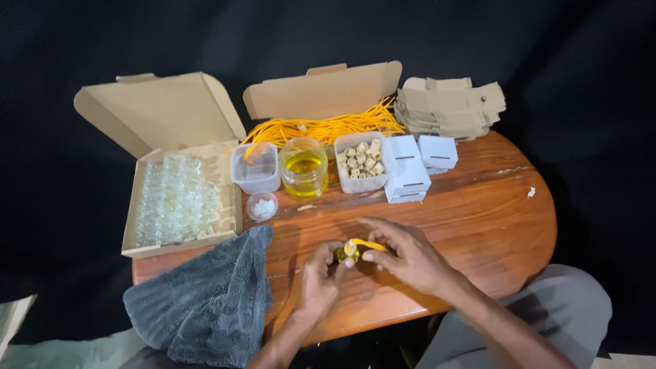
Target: Assembling product packaging by threading a cord through a bead and folding a small cardboard box.
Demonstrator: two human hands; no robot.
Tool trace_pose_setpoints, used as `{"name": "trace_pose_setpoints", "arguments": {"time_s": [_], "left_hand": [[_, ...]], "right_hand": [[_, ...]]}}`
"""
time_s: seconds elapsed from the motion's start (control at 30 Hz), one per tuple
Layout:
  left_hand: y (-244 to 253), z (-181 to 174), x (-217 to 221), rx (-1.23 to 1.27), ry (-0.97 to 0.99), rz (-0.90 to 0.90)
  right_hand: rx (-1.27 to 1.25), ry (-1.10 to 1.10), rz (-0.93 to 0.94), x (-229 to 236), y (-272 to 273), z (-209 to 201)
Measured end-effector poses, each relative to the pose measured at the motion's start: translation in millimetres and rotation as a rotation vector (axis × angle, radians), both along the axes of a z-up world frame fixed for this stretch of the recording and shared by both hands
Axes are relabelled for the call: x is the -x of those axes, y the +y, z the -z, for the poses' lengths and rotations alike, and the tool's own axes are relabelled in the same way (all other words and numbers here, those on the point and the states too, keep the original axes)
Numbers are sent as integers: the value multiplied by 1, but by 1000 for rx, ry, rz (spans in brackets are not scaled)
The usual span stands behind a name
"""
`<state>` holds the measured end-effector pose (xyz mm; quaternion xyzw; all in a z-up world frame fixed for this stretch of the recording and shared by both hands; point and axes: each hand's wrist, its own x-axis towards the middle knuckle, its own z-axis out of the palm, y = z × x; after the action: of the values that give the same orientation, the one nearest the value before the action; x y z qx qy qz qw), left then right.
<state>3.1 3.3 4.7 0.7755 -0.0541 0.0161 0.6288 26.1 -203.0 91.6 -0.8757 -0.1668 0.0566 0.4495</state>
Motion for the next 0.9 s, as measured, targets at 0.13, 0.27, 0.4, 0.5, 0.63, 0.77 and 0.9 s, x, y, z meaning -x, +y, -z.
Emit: {"name": "trace_pose_setpoints", "arguments": {"time_s": [0.13, 0.27, 0.4, 0.5, 0.63, 0.77, 0.9], "left_hand": [[-6, 10, 2, 86, 19, 15], [-8, 2, 4, 294, 40, 122], [-3, -4, 4, 121, -8, 49], [-3, 9, 0, 246, 125, 79], [7, -13, -6, 289, 184, 156], [13, -11, -11, 306, 237, 131], [5, 10, -7, 456, 364, 53]], "right_hand": [[-44, -276, -124, 4, 11, 0], [-42, -331, -222, 5, 14, 11], [-60, -370, -223, 5, 20, 3], [-34, -420, -219, 5, 22, 12], [-35, -433, -211, 5, 22, 11], [53, -237, -242, 5, 20, 20], [128, -166, -180, 10, 26, 35]]}}
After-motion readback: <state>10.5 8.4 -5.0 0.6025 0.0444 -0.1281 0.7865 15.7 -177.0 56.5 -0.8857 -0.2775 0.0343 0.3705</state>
